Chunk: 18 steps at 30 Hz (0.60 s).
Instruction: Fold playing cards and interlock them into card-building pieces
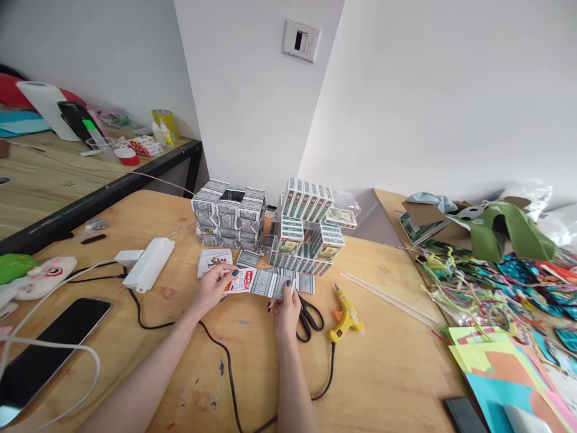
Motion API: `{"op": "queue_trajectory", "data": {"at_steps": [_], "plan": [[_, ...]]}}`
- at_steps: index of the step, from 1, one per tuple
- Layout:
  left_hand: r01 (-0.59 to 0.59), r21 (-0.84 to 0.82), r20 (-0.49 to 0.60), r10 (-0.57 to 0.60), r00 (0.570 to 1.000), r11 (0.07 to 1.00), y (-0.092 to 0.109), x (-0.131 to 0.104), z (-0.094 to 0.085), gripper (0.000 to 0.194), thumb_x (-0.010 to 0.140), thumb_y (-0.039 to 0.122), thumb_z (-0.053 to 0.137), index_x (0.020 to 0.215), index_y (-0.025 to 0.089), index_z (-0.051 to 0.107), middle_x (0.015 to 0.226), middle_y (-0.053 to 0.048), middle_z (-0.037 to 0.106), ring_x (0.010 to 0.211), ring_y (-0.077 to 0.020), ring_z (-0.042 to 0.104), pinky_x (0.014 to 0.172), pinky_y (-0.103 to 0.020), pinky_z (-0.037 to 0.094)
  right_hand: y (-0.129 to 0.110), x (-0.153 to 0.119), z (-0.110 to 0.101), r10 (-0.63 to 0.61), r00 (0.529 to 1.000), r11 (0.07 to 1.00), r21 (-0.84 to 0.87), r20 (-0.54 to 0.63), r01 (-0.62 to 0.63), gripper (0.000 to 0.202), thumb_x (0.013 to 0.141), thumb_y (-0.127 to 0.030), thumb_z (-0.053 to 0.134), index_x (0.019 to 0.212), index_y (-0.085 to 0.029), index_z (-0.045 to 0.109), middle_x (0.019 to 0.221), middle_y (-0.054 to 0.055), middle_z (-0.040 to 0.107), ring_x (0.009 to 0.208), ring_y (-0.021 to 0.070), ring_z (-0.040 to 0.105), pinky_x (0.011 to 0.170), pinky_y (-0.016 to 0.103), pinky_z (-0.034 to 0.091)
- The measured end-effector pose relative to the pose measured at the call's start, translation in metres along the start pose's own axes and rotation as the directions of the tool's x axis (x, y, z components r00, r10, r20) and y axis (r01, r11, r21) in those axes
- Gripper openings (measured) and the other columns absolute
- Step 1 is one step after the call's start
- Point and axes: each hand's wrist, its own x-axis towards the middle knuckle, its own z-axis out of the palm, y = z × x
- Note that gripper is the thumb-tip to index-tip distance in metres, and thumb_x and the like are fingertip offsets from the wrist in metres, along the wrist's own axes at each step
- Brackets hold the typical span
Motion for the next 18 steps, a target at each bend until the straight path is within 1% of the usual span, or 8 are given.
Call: {"op": "queue_trajectory", "data": {"at_steps": [4, 7, 9, 11, 13, 16, 18], "plan": [[-0.040, 0.044, 0.001, 0.040, 0.999, 0.998, -0.001, 0.002, -0.002, 0.022, 0.072, 0.032, 0.052, 0.084, 0.016, 0.060, 0.060, 0.001, 0.058, 0.046, -0.0100, 0.050, 0.039, -0.019, 0.038, 0.000, -0.001, -0.001, -0.025, 1.000, 0.999, -0.019, 0.015, 0.026, 0.028, 0.068, -0.043, 0.061, 0.077, -0.020, 0.047, 0.056, -0.007, 0.047, 0.036, 0.0065, 0.043, 0.035, 0.020, 0.036], [-0.104, 0.074, 0.002, 0.105, 0.995, 0.992, -0.002, 0.001, -0.003, 0.020, 0.072, 0.030, 0.052, 0.085, 0.016, 0.060, 0.073, -0.002, 0.061, 0.056, -0.0112, 0.054, 0.047, -0.020, 0.043, -0.001, -0.003, 0.000, -0.096, 0.995, 0.995, -0.026, 0.036, 0.097, 0.024, 0.071, -0.039, 0.060, 0.079, -0.022, 0.045, 0.061, -0.008, 0.048, 0.039, 0.0065, 0.046, 0.039, 0.020, 0.038], [-0.142, 0.043, 0.021, 0.142, 0.990, 0.989, -0.003, 0.001, -0.002, 0.024, 0.072, 0.027, 0.053, 0.094, 0.017, 0.057, 0.081, -0.003, 0.062, 0.061, -0.0123, 0.056, 0.051, -0.021, 0.045, -0.003, -0.003, 0.001, -0.158, 0.985, 0.987, -0.028, 0.068, 0.160, 0.023, 0.071, -0.035, 0.060, 0.083, -0.023, 0.045, 0.067, -0.006, 0.052, 0.048, 0.0083, 0.052, 0.047, 0.022, 0.043], [-0.171, -0.010, 0.038, 0.172, 0.984, 0.985, -0.006, 0.000, -0.001, 0.033, 0.071, 0.023, 0.054, 0.103, 0.018, 0.052, 0.088, -0.004, 0.062, 0.066, -0.0134, 0.058, 0.056, -0.023, 0.047, -0.004, -0.003, 0.002, -0.200, 0.975, 0.978, -0.037, 0.098, 0.204, 0.024, 0.069, -0.031, 0.062, 0.085, -0.022, 0.047, 0.075, -0.002, 0.056, 0.061, 0.0115, 0.057, 0.058, 0.027, 0.047], [-0.191, -0.041, 0.040, 0.192, 0.980, 0.981, -0.009, 0.001, -0.001, 0.035, 0.070, 0.020, 0.054, 0.105, 0.019, 0.048, 0.092, -0.004, 0.061, 0.073, -0.0147, 0.060, 0.063, -0.026, 0.048, -0.003, -0.002, 0.001, -0.222, 0.968, 0.973, -0.038, 0.113, 0.228, 0.025, 0.067, -0.028, 0.063, 0.086, -0.020, 0.049, 0.080, 0.001, 0.058, 0.069, 0.0139, 0.058, 0.066, 0.032, 0.047], [-0.226, -0.045, 0.015, 0.227, 0.974, 0.973, -0.012, 0.002, -0.001, 0.028, 0.073, 0.019, 0.051, 0.101, 0.018, 0.048, 0.093, -0.005, 0.062, 0.083, -0.0170, 0.060, 0.074, -0.030, 0.048, 0.000, 0.001, -0.003, -0.247, 0.962, 0.967, -0.028, 0.118, 0.252, 0.023, 0.064, -0.024, 0.063, 0.082, -0.019, 0.049, 0.092, 0.004, 0.057, 0.071, 0.0147, 0.058, 0.071, 0.036, 0.046], [-0.280, -0.038, 0.034, 0.281, 0.959, 0.959, -0.011, 0.003, -0.001, 0.018, 0.075, 0.018, 0.049, 0.093, 0.018, 0.051, 0.094, -0.006, 0.062, 0.090, -0.0185, 0.059, 0.081, -0.033, 0.046, 0.001, 0.002, -0.006, -0.279, 0.953, 0.956, -0.064, 0.114, 0.288, 0.020, 0.061, -0.021, 0.062, 0.076, -0.019, 0.050, 0.098, 0.006, 0.056, 0.077, 0.0165, 0.057, 0.073, 0.035, 0.045]]}}
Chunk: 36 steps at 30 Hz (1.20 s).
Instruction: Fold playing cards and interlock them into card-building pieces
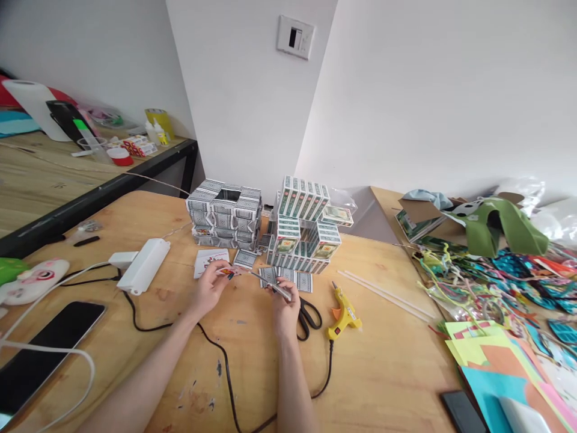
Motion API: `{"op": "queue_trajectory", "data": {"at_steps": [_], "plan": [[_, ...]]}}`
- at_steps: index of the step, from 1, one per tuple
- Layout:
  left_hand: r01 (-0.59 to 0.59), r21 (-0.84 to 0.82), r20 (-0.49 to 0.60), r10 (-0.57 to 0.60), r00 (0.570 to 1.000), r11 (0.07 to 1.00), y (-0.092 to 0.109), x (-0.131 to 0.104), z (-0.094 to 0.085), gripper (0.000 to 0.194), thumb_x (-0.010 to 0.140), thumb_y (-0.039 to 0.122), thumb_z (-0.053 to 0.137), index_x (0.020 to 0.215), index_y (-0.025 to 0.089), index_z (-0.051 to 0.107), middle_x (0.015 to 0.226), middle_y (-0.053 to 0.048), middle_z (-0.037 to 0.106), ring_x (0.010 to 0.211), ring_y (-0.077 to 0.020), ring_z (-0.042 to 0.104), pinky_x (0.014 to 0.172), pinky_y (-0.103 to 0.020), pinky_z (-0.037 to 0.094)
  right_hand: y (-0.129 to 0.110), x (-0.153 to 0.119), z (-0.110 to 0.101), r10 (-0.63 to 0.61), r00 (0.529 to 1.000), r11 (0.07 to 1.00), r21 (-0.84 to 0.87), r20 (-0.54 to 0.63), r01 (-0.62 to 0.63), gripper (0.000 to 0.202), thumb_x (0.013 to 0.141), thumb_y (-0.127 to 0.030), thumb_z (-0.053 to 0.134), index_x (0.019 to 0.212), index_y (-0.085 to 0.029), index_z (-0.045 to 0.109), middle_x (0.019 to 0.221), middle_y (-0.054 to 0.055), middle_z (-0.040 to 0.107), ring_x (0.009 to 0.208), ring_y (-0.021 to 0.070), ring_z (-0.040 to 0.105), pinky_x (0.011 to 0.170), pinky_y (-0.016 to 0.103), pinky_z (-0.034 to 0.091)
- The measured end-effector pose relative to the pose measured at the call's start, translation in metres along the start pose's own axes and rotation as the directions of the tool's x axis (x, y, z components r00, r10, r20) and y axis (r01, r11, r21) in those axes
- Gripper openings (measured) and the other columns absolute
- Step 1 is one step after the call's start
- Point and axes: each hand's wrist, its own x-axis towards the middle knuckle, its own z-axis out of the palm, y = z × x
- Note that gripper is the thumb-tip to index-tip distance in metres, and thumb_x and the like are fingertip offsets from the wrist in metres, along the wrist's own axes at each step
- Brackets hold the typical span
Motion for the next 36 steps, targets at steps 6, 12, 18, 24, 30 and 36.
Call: {"op": "queue_trajectory", "data": {"at_steps": [6, 12, 18, 24, 30, 36], "plan": [[-0.137, -0.020, 0.038, 0.137, 0.990, 0.990, 0.003, 0.002, 0.000, 0.010, 0.076, 0.012, 0.046, 0.074, 0.017, 0.055, 0.092, -0.007, 0.065, 0.094, -0.0195, 0.058, 0.086, -0.038, 0.042, -0.001, 0.001, -0.005, -0.021, 1.000, 0.997, -0.076, 0.023, 0.023, 0.020, 0.057, -0.017, 0.063, 0.073, -0.019, 0.050, 0.095, 0.005, 0.059, 0.087, 0.0189, 0.055, 0.075, 0.030, 0.041], [-0.264, -0.031, 0.041, 0.265, 0.963, 0.964, -0.003, 0.004, -0.002, 0.024, 0.070, 0.001, 0.043, 0.067, 0.017, 0.059, 0.089, -0.005, 0.066, 0.097, -0.0195, 0.058, 0.088, -0.039, 0.042, -0.013, -0.006, 0.005, 0.072, 0.990, 0.991, 0.107, 0.120, -0.085, 0.062, 0.055, -0.015, 0.069, 0.110, -0.028, 0.044, 0.105, 0.004, 0.059, 0.084, 0.0169, 0.058, 0.075, 0.031, 0.045], [-0.309, 0.021, 0.072, 0.307, 0.949, 0.951, -0.002, 0.003, -0.001, 0.030, 0.066, -0.002, 0.039, 0.063, 0.017, 0.061, 0.087, -0.005, 0.067, 0.097, -0.0195, 0.058, 0.086, -0.040, 0.044, -0.023, -0.012, 0.013, 0.171, 0.960, 0.969, 0.141, 0.220, -0.205, 0.055, 0.055, -0.024, 0.073, 0.107, -0.022, 0.053, 0.092, 0.004, 0.065, 0.091, 0.0212, 0.058, 0.084, 0.039, 0.043], [-0.284, -0.015, 0.038, 0.285, 0.958, 0.959, -0.003, 0.003, -0.001, 0.028, 0.064, -0.002, 0.040, 0.063, 0.017, 0.060, 0.086, -0.005, 0.067, 0.096, -0.0196, 0.059, 0.086, -0.040, 0.044, -0.026, -0.010, 0.011, 0.222, 0.938, 0.952, 0.149, 0.268, -0.268, 0.047, 0.052, -0.021, 0.075, 0.096, -0.022, 0.058, 0.084, 0.002, 0.067, 0.090, 0.0218, 0.059, 0.084, 0.039, 0.044], [-0.158, -0.055, -0.005, 0.158, 0.987, 0.986, 0.003, 0.002, -0.002, 0.018, 0.067, 0.005, 0.047, 0.064, 0.017, 0.061, 0.088, -0.006, 0.067, 0.094, -0.0199, 0.059, 0.087, -0.038, 0.043, -0.025, -0.008, 0.010, 0.227, 0.943, 0.943, 0.188, 0.244, -0.275, 0.045, 0.052, -0.018, 0.074, 0.094, -0.023, 0.058, 0.085, 0.002, 0.067, 0.091, 0.0211, 0.059, 0.084, 0.039, 0.044], [0.251, -0.154, 0.038, -0.248, 0.968, 0.956, 0.010, 0.000, -0.004, 0.025, 0.070, 0.026, 0.060, 0.092, 0.015, 0.058, 0.076, -0.004, 0.065, 0.061, -0.0150, 0.059, 0.053, -0.025, 0.046, -0.022, -0.003, 0.005, 0.215, 0.957, 0.903, 0.333, 0.195, -0.270, 0.029, 0.061, -0.030, 0.072, 0.086, -0.023, 0.059, 0.086, 0.003, 0.067, 0.083, 0.0178, 0.061, 0.076, 0.034, 0.048]]}}
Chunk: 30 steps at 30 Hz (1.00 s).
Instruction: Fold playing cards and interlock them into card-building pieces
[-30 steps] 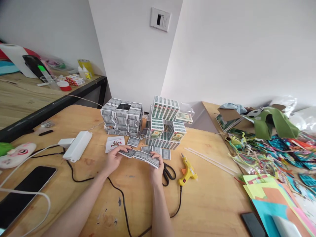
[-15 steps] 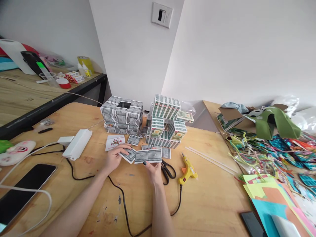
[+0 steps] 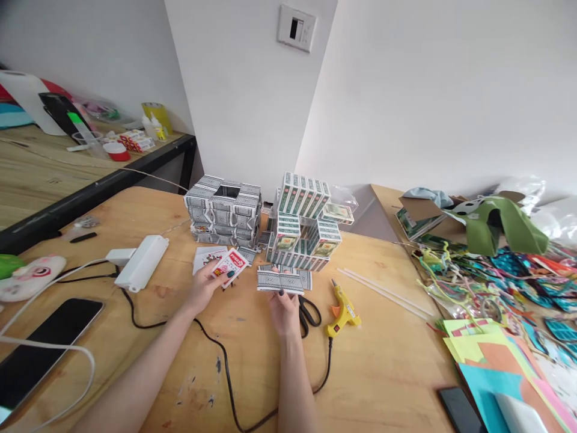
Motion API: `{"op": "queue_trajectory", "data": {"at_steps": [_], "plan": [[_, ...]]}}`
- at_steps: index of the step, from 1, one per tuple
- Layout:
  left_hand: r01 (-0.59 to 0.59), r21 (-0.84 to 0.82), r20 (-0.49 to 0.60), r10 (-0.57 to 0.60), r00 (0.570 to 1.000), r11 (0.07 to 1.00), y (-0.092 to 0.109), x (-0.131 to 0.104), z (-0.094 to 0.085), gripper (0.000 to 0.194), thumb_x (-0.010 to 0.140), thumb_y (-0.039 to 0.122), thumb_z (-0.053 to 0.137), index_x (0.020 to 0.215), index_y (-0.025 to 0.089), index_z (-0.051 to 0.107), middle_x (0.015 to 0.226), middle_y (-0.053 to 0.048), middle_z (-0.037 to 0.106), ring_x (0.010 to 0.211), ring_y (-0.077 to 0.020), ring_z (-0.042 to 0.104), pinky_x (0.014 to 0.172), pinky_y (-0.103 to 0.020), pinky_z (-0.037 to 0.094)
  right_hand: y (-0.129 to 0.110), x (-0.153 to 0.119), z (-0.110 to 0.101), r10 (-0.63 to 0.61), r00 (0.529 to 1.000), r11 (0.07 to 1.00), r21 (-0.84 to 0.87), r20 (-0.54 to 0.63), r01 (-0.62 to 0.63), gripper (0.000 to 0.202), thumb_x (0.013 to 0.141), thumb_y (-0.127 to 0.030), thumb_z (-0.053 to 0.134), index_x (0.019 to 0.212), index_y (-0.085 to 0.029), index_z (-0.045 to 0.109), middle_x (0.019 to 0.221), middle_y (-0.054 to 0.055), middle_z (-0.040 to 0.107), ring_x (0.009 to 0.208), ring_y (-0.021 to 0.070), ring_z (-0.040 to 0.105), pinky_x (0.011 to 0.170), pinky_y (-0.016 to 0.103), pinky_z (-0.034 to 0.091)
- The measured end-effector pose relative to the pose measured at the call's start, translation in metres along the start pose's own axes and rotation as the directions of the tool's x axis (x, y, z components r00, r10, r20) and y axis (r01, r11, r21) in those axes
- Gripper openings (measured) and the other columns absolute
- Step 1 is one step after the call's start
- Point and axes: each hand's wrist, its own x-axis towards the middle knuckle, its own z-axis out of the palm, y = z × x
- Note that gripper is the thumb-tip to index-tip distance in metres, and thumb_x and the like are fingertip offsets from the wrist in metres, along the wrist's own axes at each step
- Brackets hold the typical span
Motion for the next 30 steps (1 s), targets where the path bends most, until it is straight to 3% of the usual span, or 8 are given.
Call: {"op": "queue_trajectory", "data": {"at_steps": [4, 8, 19, 23, 30], "plan": [[0.180, -0.127, 0.242, -0.145, 0.959, 0.976, 0.003, -0.004, 0.004, 0.042, 0.071, 0.029, 0.060, 0.110, 0.016, 0.049, 0.072, -0.002, 0.063, 0.054, -0.0138, 0.058, 0.039, -0.020, 0.037, 0.004, 0.005, -0.007, -0.004, 0.988, 0.999, 0.051, -0.154, 0.012, 0.025, 0.068, -0.042, 0.067, 0.078, -0.022, 0.056, 0.071, -0.002, 0.064, 0.059, 0.0102, 0.059, 0.055, 0.022, 0.049], [0.235, -0.151, 0.339, -0.173, 0.925, 0.960, 0.006, -0.008, 0.010, 0.042, 0.071, 0.030, 0.061, 0.109, 0.017, 0.048, 0.070, -0.002, 0.061, 0.055, -0.0140, 0.059, 0.038, -0.018, 0.037, 0.006, 0.009, -0.009, -0.037, 0.958, 0.999, -0.006, -0.284, 0.037, 0.022, 0.068, -0.035, 0.068, 0.076, -0.020, 0.054, 0.053, -0.009, 0.054, 0.037, 0.0041, 0.043, 0.037, 0.015, 0.036], [0.157, -0.038, 0.366, -0.133, 0.921, 0.987, 0.002, -0.005, 0.006, 0.041, 0.075, 0.030, 0.056, 0.112, 0.015, 0.048, 0.065, -0.002, 0.063, 0.046, -0.0091, 0.048, 0.040, -0.018, 0.028, 0.004, 0.007, -0.004, -0.020, 0.985, 0.999, -0.049, -0.171, 0.012, 0.024, 0.066, -0.034, 0.069, 0.071, -0.018, 0.053, 0.059, -0.002, 0.059, 0.049, 0.0111, 0.056, 0.046, 0.023, 0.045], [0.167, -0.050, 0.348, -0.139, 0.927, 0.985, -0.002, -0.005, 0.007, 0.042, 0.075, 0.029, 0.056, 0.114, 0.015, 0.048, 0.067, -0.003, 0.064, 0.049, -0.0104, 0.052, 0.041, -0.018, 0.027, 0.004, 0.008, -0.006, -0.005, 0.986, 0.997, -0.076, -0.166, -0.008, 0.024, 0.067, -0.034, 0.068, 0.069, -0.017, 0.051, 0.060, -0.002, 0.059, 0.050, 0.0106, 0.055, 0.047, 0.023, 0.045], [0.182, -0.108, 0.312, -0.140, 0.940, 0.977, 0.002, -0.006, 0.007, 0.062, 0.076, 0.029, 0.057, 0.133, 0.022, 0.033, 0.093, -0.007, 0.064, 0.058, -0.0116, 0.057, 0.042, -0.018, 0.027, 0.007, 0.008, -0.009, -0.035, 0.976, 0.998, -0.050, -0.217, 0.025, 0.029, 0.063, -0.035, 0.072, 0.072, -0.018, 0.050, 0.059, -0.006, 0.057, 0.046, 0.0063, 0.052, 0.044, 0.019, 0.041]]}}
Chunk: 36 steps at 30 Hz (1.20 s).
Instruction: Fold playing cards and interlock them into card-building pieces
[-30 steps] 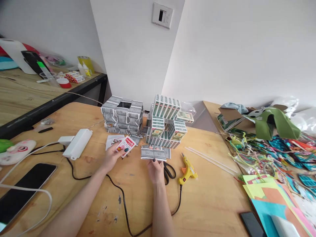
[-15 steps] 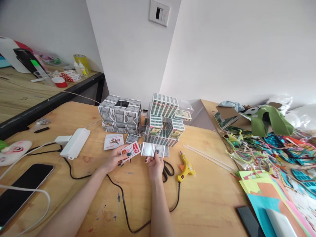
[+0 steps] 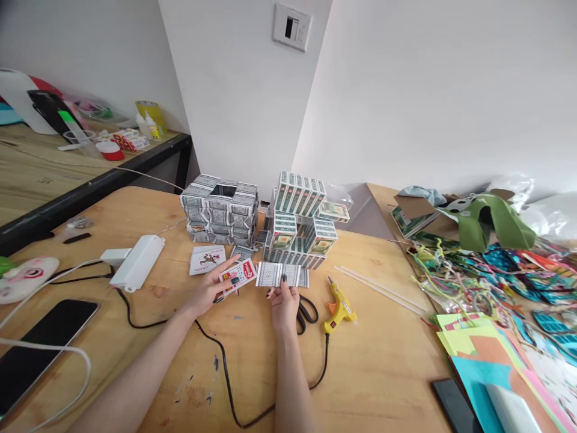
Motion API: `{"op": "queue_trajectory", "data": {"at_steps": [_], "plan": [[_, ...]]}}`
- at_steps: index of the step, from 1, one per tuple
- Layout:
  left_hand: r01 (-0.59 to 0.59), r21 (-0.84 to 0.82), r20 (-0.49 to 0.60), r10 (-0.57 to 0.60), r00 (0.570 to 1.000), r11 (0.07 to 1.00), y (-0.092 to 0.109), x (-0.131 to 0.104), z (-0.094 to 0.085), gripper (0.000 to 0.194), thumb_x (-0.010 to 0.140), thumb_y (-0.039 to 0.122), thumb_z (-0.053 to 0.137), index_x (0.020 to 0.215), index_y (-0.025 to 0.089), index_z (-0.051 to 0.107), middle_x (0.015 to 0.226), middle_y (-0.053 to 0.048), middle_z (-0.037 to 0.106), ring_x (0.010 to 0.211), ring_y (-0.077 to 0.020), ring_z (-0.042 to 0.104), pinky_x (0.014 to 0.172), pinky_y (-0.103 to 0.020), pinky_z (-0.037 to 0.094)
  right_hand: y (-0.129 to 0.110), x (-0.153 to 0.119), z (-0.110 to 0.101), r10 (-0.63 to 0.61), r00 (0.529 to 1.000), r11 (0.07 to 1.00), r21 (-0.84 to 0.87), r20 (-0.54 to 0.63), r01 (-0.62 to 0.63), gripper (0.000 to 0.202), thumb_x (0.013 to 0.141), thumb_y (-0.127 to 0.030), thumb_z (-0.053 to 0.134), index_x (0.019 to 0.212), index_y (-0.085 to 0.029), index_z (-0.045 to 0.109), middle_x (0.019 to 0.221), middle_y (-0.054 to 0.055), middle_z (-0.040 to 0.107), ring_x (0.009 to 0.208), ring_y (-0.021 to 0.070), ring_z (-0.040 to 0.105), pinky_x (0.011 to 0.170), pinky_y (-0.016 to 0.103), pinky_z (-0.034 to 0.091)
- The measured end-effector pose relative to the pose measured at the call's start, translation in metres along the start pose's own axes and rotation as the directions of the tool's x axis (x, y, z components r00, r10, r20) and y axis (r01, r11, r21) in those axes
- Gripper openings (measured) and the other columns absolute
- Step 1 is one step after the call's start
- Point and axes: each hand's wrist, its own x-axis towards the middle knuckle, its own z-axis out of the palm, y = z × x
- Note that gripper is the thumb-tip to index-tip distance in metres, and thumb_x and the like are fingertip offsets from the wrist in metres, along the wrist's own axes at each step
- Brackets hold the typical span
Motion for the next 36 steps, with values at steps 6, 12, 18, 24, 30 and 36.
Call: {"op": "queue_trajectory", "data": {"at_steps": [6, 12, 18, 24, 30, 36], "plan": [[-0.013, -0.037, 0.128, 0.017, 0.992, 0.999, 0.004, 0.001, -0.001, 0.060, 0.066, 0.032, 0.068, 0.123, 0.019, 0.050, 0.113, -0.011, 0.060, 0.083, -0.0187, 0.059, 0.058, -0.022, 0.040, 0.001, 0.002, -0.001, -0.005, 0.999, 0.999, -0.041, -0.043, 0.004, 0.029, 0.062, -0.035, 0.072, 0.070, -0.019, 0.049, 0.053, -0.008, 0.053, 0.043, 0.0063, 0.049, 0.044, 0.019, 0.041], [0.007, -0.051, 0.252, 0.006, 0.968, 0.999, 0.006, -0.002, 0.005, 0.074, 0.058, 0.022, 0.074, 0.126, 0.025, 0.046, 0.115, -0.010, 0.059, 0.074, -0.0142, 0.058, 0.065, -0.026, 0.044, 0.001, 0.004, -0.002, -0.008, 0.997, 1.000, -0.026, -0.072, 0.006, 0.027, 0.061, -0.031, 0.073, 0.071, -0.019, 0.050, 0.055, -0.007, 0.053, 0.045, 0.0060, 0.049, 0.045, 0.019, 0.042], [-0.118, 0.096, -0.039, 0.123, 0.992, 0.988, -0.004, 0.003, 0.003, 0.040, 0.081, 0.041, 0.047, 0.070, 0.010, 0.069, 0.065, -0.009, 0.065, 0.046, -0.0090, 0.043, 0.045, -0.023, 0.034, 0.002, 0.002, 0.000, -0.016, 0.997, 0.997, -0.076, -0.069, 0.011, 0.029, 0.061, -0.034, 0.072, 0.066, -0.018, 0.049, 0.050, -0.007, 0.051, 0.044, 0.0074, 0.050, 0.045, 0.020, 0.042], [-0.112, 0.114, -0.080, 0.122, 0.989, 0.987, -0.006, 0.005, 0.005, 0.043, 0.082, 0.043, 0.044, 0.059, 0.011, 0.062, 0.054, -0.006, 0.061, 0.042, -0.0085, 0.040, 0.042, -0.023, 0.031, 0.002, 0.000, 0.003, 0.011, 0.999, 0.998, -0.067, -0.031, -0.013, 0.029, 0.061, -0.036, 0.073, 0.066, -0.016, 0.052, 0.054, -0.005, 0.055, 0.047, 0.0076, 0.052, 0.047, 0.021, 0.043], [-0.086, 0.150, -0.054, 0.095, 0.994, 0.985, -0.004, 0.005, 0.013, 0.039, 0.079, 0.044, 0.046, 0.059, 0.013, 0.060, 0.057, -0.006, 0.064, 0.044, -0.0088, 0.041, 0.043, -0.022, 0.033, 0.000, -0.003, 0.008, 0.017, 1.000, 0.996, -0.084, -0.020, -0.018, 0.029, 0.060, -0.037, 0.073, 0.064, -0.016, 0.054, 0.054, -0.003, 0.058, 0.048, 0.0093, 0.054, 0.050, 0.023, 0.045], [-0.088, 0.135, -0.128, 0.105, 0.986, 0.987, -0.004, 0.005, 0.012, 0.042, 0.080, 0.044, 0.045, 0.055, 0.013, 0.060, 0.056, -0.006, 0.063, 0.043, -0.0087, 0.040, 0.042, -0.022, 0.033, 0.000, -0.004, 0.007, -0.004, 1.000, 0.994, -0.111, -0.008, 0.004, 0.028, 0.062, -0.039, 0.072, 0.063, -0.016, 0.055, 0.054, 0.000, 0.060, 0.052, 0.0117, 0.058, 0.053, 0.025, 0.047]]}}
